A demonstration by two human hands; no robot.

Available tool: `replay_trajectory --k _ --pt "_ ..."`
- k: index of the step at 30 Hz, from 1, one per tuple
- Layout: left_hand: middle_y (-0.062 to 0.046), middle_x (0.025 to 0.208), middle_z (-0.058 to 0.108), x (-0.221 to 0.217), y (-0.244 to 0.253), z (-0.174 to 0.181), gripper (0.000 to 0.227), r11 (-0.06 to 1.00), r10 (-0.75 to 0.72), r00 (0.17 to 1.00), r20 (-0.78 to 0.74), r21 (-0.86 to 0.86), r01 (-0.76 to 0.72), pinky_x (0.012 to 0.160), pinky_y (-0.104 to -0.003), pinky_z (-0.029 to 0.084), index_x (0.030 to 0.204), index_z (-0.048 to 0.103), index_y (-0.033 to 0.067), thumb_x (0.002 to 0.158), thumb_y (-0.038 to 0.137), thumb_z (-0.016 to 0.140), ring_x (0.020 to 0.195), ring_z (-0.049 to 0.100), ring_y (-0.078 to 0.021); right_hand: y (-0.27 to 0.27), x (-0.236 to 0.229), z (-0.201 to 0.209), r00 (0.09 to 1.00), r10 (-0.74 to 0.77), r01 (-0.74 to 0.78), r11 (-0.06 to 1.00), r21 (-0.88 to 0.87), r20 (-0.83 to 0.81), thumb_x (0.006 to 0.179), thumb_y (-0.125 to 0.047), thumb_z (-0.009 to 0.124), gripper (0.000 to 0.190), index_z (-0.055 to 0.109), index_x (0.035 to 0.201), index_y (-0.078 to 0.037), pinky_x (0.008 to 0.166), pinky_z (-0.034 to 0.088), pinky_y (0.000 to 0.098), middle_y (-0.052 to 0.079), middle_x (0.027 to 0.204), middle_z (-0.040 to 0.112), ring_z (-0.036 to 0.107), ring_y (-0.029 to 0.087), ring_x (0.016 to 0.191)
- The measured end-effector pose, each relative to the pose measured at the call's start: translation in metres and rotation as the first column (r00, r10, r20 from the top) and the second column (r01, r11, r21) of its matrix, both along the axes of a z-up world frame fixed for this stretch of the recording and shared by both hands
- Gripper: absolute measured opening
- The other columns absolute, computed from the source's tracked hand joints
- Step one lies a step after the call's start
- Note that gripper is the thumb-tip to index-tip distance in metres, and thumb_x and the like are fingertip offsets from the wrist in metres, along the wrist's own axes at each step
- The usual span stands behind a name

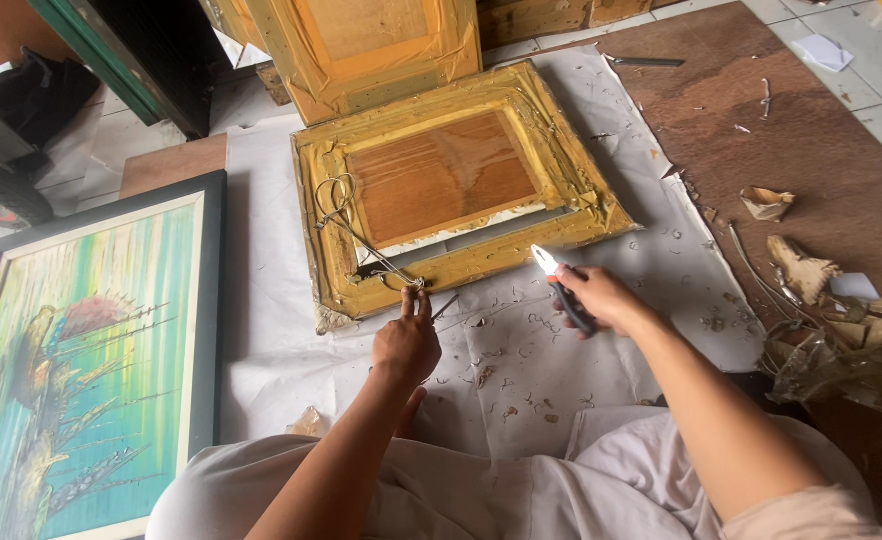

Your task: The person sits on the floor and uses pliers and a screwdriver to remove nails and staples from the back of a wooden picture frame. The person works methodically along the frame edges, extracting fasteners and leaving debris on the protective sheet.

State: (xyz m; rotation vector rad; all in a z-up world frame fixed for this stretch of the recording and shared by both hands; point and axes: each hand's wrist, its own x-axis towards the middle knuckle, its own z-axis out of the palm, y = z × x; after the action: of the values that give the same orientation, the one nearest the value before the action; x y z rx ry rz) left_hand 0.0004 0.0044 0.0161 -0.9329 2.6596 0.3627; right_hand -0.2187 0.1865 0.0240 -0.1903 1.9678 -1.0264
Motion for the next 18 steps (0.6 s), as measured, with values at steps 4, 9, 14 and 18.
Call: replay_trajectory --k 4,9,14,18 --pt "-0.022 0.168 0.027 0.003 0.003 0.005 0.066 1.0 0.024 1.0 0.01 0.007 -0.024 0.088 -0.053 0.06 0.161 0.032 0.0096 0.098 0.019 0.049 0.107 0.071 -0.045 0.009 -0.002 -0.001 0.978 -0.118 0.141 0.981 -0.131 0.173 0.103 -0.051 0.053 0.056 0.052 0.134 -0.003 0.058 0.063 0.0439 0.018 0.104 0.073 0.071 0.028 0.072" --pt "-0.022 0.167 0.028 0.003 0.0 -0.003 0.066 1.0 0.025 1.0 -0.007 0.01 -0.025 0.086 -0.053 0.06 0.16 0.034 0.0114 0.097 0.019 0.05 0.107 0.071 -0.0451 0.029 -0.069 -0.079 0.821 0.099 0.06 0.964 0.258 -0.563 0.097 -0.055 0.057 0.044 0.069 0.112 -0.015 0.055 0.064 0.0475 0.018 0.094 0.076 0.076 0.035 0.083" --pt "-0.022 0.167 0.029 0.001 0.0 -0.003 0.065 1.0 0.022 1.0 -0.001 0.018 -0.022 0.087 -0.053 0.06 0.16 0.034 0.0102 0.098 0.019 0.049 0.108 0.07 -0.0454 0.036 -0.062 -0.081 0.644 0.353 0.042 0.869 0.492 -0.679 0.097 -0.059 0.052 0.044 0.066 0.12 -0.024 0.082 0.062 0.0486 0.014 0.107 0.071 0.075 0.036 0.101" --pt "-0.022 0.167 0.029 0.001 -0.002 -0.006 0.064 1.0 0.023 1.0 -0.005 0.017 -0.023 0.087 -0.052 0.06 0.16 0.034 0.0104 0.098 0.019 0.049 0.107 0.071 -0.0455 0.024 -0.025 -0.033 0.551 0.482 -0.032 0.828 0.559 -0.682 0.097 -0.047 0.055 0.037 0.068 0.119 -0.021 0.079 0.062 0.054 0.019 0.107 0.07 0.075 0.042 0.098"
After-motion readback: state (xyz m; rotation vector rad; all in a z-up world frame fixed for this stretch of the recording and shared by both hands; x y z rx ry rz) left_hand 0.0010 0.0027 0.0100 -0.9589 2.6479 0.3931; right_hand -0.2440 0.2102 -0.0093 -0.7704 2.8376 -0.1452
